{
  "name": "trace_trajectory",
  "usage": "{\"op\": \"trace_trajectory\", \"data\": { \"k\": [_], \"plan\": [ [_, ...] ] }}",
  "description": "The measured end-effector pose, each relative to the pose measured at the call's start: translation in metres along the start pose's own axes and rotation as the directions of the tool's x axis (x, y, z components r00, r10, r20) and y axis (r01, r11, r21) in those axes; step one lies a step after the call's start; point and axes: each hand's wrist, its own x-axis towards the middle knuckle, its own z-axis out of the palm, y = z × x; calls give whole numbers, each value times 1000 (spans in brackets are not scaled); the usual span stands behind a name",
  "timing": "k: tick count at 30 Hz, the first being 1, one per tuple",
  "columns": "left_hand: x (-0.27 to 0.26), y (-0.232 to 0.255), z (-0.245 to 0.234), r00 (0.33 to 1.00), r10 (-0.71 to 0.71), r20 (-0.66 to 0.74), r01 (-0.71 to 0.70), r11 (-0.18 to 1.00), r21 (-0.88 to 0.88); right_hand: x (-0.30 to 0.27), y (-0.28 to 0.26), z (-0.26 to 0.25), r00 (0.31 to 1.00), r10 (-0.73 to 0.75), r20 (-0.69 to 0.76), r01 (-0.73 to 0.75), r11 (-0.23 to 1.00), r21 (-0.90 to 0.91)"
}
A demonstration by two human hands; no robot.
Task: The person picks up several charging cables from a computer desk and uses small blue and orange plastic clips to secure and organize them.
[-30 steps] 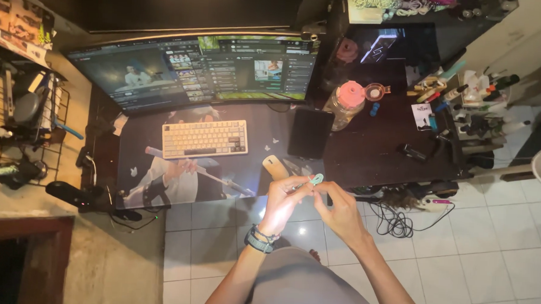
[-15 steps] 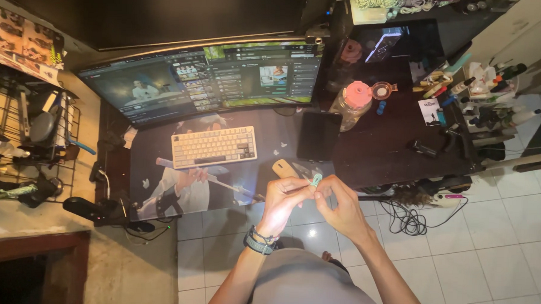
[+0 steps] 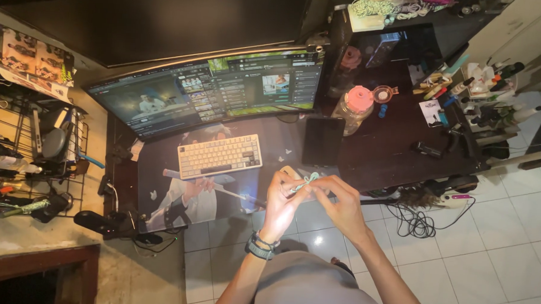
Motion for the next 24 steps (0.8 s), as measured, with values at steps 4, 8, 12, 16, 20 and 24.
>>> {"op": "trace_trajectory", "data": {
  "k": [4,8,12,16,20,24],
  "plan": [
    [-3,11,0,1000,-6,15,5,992,122,1,4,2,999,13,-38,-12,1000,21],
    [-6,17,3,999,15,33,-21,974,224,-1,8,3,992,119,-30,-118,992,45],
    [-8,13,7,999,38,-13,-35,984,174,-2,7,8,990,134,-38,-132,989,65],
    [-8,16,5,999,-5,-46,16,971,239,-5,11,13,977,215,-9,-210,962,172],
    [-9,21,3,996,-62,-69,80,956,281,-8,18,15,974,226,19,-225,950,218],
    [-7,19,4,995,-36,-89,60,957,282,-6,18,16,969,245,40,-247,937,249]
  ]
}}
